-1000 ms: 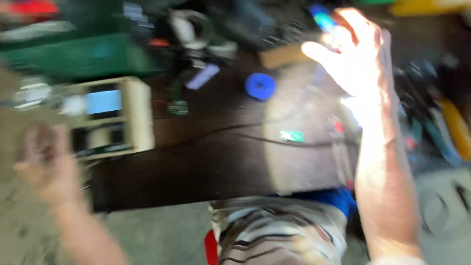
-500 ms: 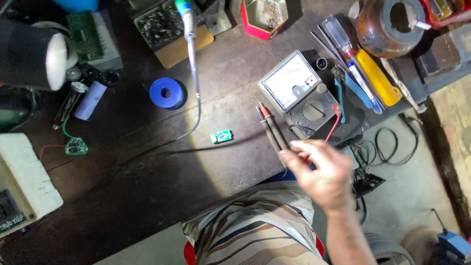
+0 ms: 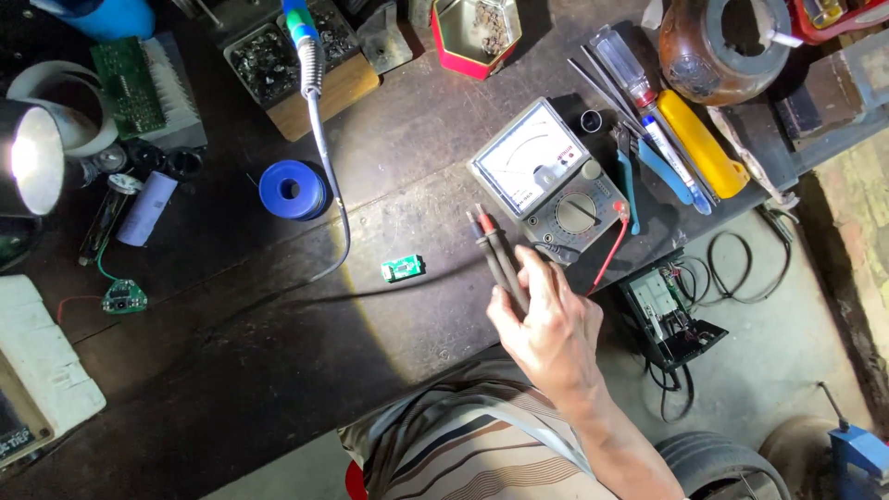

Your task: The person uses a soldering iron to apply solder to a small green circuit board held in their left hand. They then use a multimeter with red and black probes to test the electrical connections on the board.

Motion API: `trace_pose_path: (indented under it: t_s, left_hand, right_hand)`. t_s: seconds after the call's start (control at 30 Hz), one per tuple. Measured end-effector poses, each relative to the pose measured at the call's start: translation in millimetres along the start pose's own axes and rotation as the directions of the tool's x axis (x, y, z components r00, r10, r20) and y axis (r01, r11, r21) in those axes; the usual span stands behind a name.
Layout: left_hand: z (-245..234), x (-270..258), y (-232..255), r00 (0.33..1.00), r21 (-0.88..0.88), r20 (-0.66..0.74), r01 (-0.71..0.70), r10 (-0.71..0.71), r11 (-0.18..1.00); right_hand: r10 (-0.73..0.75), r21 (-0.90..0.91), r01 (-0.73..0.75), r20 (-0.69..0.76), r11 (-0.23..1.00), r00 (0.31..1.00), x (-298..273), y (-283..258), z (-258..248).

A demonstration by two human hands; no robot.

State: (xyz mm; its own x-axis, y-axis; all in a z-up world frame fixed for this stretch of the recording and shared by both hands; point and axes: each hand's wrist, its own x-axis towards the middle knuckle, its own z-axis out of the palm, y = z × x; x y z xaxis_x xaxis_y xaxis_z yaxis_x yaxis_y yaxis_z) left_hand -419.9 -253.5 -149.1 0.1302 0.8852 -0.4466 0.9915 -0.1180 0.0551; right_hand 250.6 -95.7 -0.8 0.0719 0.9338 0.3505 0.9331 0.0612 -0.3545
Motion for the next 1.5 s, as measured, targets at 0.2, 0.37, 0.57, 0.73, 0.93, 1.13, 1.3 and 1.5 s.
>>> trace_pose_path:
  t_s: [0.2,0.37,0.57,0.73,0.93,1.13,1.3,1.5]
  left_hand:
    - [-212,111,431,0.231,0.061,-0.939,-0.617,0.255,0.785]
    - [-233,156,459,0.278,0.062,-0.715,-0.889,0.642,0.454]
    - [-255,156,447,0.210,0.036,-0.788,-0.922,0.579,0.384]
    - [-220,135,445,0.386,-0.100,-0.838,-0.803,0.385,0.588]
    - [-241,142,461,0.448,-0.159,-0.611,-0.877,0.653,0.453]
    - [-242,158,461,0.376,-0.008,-0.449,-0.909,0.810,0.417]
    - [-257,153,456,0.376,0.010,-0.468,-0.903,0.800,0.430]
    - [-230,142,437,0.327,-0.063,-0.585,-0.931,0.743,0.360]
  right_hand:
    - [0.027,0.382,-0.140,0.286,0.914,0.958,-8,-4,-6]
    - [0.109,0.655,-0.673,0.684,0.343,0.721,-25,-6,-26]
    - [0.076,0.876,-0.418,0.413,0.241,0.908,-29,-17,-13]
    - [0.219,0.870,-0.327,0.261,0.369,0.940,-22,-12,13]
    - [0.253,0.926,-0.341,0.294,0.164,0.922,-23,-2,19]
    - [0.155,0.972,-0.201,0.219,-0.125,0.963,-22,18,22]
    - [0.325,0.983,0.092,-0.037,-0.158,0.945,-17,21,29]
    - [0.166,0.977,0.136,-0.108,-0.167,0.980,-25,28,34]
